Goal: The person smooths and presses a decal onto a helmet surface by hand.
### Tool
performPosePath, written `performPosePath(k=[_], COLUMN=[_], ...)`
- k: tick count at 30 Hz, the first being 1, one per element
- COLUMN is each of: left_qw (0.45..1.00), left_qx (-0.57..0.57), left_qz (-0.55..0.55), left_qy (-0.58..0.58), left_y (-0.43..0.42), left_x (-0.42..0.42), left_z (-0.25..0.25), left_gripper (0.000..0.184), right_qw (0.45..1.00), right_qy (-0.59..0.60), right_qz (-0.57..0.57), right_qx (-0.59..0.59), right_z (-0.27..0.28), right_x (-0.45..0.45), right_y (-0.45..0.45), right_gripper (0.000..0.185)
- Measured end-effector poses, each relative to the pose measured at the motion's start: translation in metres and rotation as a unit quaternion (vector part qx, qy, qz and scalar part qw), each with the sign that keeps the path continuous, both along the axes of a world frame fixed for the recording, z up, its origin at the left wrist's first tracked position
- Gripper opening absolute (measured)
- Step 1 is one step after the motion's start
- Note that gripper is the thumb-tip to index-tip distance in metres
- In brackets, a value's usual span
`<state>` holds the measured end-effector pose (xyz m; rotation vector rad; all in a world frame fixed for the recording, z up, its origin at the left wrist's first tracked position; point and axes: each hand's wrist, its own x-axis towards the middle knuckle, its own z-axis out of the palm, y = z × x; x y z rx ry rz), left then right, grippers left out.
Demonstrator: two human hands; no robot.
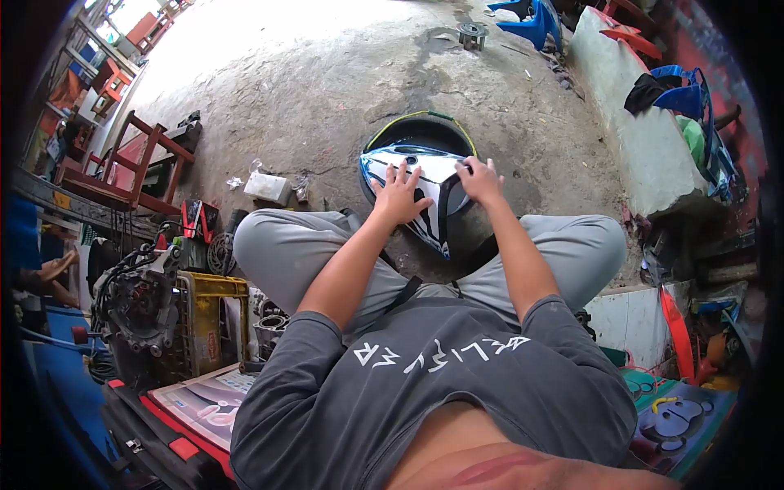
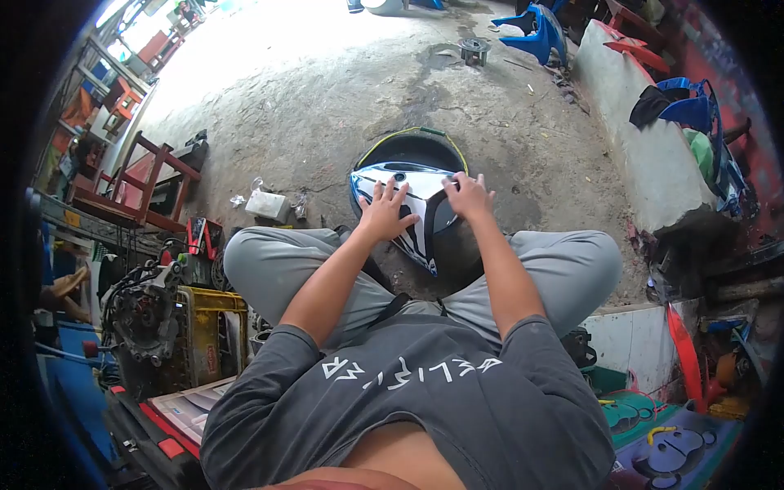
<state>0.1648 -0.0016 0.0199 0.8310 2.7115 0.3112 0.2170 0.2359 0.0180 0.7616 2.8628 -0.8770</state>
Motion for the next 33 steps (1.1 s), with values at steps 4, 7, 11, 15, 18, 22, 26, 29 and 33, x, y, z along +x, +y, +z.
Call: performPosePath(k=[4, 7, 11, 15, 18, 22, 26, 29, 33], left_qw=[1.000, 1.000, 1.000, 1.000, 1.000, 1.000, 1.000, 1.000, 1.000], left_qx=[-0.010, -0.009, -0.008, -0.013, -0.012, -0.008, -0.016, -0.014, -0.012], left_qz=[-0.007, -0.005, -0.002, -0.002, 0.002, 0.002, 0.000, 0.000, -0.001], left_qy=[-0.003, -0.002, -0.003, -0.004, -0.004, -0.004, -0.006, -0.006, -0.005], left_y=[0.000, 0.001, 0.000, 0.000, 0.001, 0.001, 0.001, 0.001, 0.002], left_x=[-0.001, -0.001, 0.000, 0.000, 0.000, 0.000, 0.001, 0.000, 0.000], left_z=[-0.002, -0.003, -0.001, 0.000, -0.001, -0.001, 0.002, 0.002, -0.002], left_gripper=[0.098, 0.098, 0.098, 0.097, 0.097, 0.097, 0.097, 0.097, 0.098], right_qw=[0.999, 0.992, 0.999, 0.998, 0.988, 0.994, 0.999, 0.992, 0.987], right_qy=[0.029, 0.045, 0.020, 0.052, 0.082, 0.060, 0.050, 0.097, 0.064], right_qz=[0.021, 0.119, 0.038, 0.021, 0.131, 0.091, -0.021, 0.069, 0.122], right_qx=[0.015, 0.004, 0.014, 0.016, 0.002, -0.005, -0.005, 0.051, 0.085], right_z=[-0.016, -0.017, -0.014, -0.029, -0.018, -0.019, -0.018, -0.018, 0.005], right_x=[0.001, 0.002, -0.003, -0.003, 0.003, -0.005, -0.002, 0.000, 0.005], right_y=[0.001, -0.011, 0.011, 0.011, -0.016, -0.003, 0.011, -0.012, -0.030], right_gripper=[0.054, 0.054, 0.057, 0.053, 0.057, 0.058, 0.059, 0.049, 0.046])
